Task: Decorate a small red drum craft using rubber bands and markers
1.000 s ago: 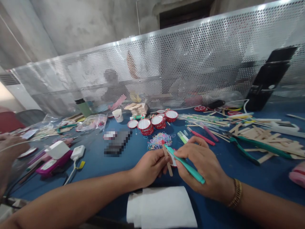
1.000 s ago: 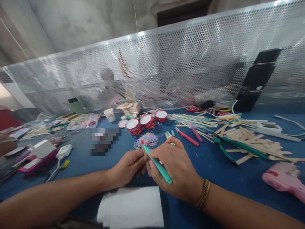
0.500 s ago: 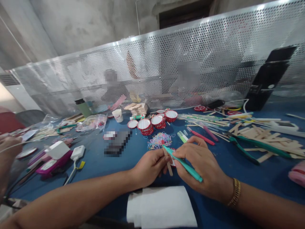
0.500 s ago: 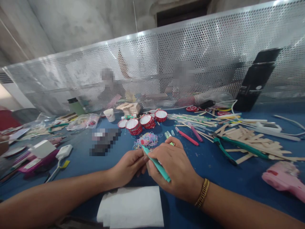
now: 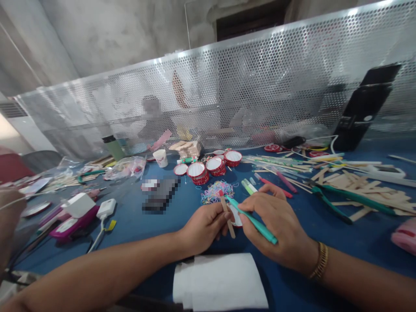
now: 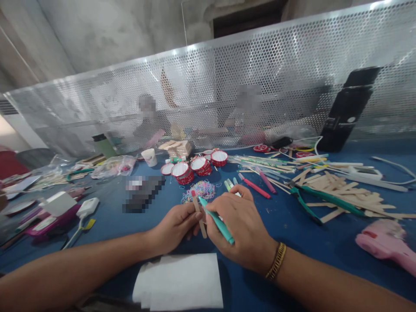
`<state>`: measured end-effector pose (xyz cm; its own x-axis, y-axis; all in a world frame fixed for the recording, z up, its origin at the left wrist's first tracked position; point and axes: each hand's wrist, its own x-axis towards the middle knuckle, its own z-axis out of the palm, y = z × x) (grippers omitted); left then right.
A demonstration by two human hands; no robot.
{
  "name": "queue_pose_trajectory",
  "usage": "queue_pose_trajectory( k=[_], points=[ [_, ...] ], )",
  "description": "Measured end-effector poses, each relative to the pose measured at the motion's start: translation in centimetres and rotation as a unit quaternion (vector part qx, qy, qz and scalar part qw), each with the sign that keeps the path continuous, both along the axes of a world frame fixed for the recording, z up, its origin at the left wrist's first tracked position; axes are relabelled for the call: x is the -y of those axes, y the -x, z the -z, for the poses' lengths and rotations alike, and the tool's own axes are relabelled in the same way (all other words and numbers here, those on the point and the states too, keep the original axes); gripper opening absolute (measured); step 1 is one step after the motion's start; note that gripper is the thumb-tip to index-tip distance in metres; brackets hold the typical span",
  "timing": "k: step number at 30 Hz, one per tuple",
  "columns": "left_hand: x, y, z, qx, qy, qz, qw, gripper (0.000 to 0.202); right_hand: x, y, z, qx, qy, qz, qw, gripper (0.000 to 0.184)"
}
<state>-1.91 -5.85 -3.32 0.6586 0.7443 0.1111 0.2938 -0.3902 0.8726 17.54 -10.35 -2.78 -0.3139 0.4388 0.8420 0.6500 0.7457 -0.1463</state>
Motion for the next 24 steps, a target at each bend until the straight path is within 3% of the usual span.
queue_pose_trajectory(
  k=[14, 24],
  points=[
    [0.11, 0.00, -0.27, -0.004, 0.003, 0.013, 1.000, 0.037, 0.09, 0.39, -0.26, 0.002, 0.013, -0.023, 1.000, 0.008],
    [-0.02, 0.06, 0.05, 0.002, 0.004, 0.007, 1.000, 0.034, 0.06, 0.07, -0.10, 0.003, -0.001, -0.005, 1.000, 0.009]
  ],
)
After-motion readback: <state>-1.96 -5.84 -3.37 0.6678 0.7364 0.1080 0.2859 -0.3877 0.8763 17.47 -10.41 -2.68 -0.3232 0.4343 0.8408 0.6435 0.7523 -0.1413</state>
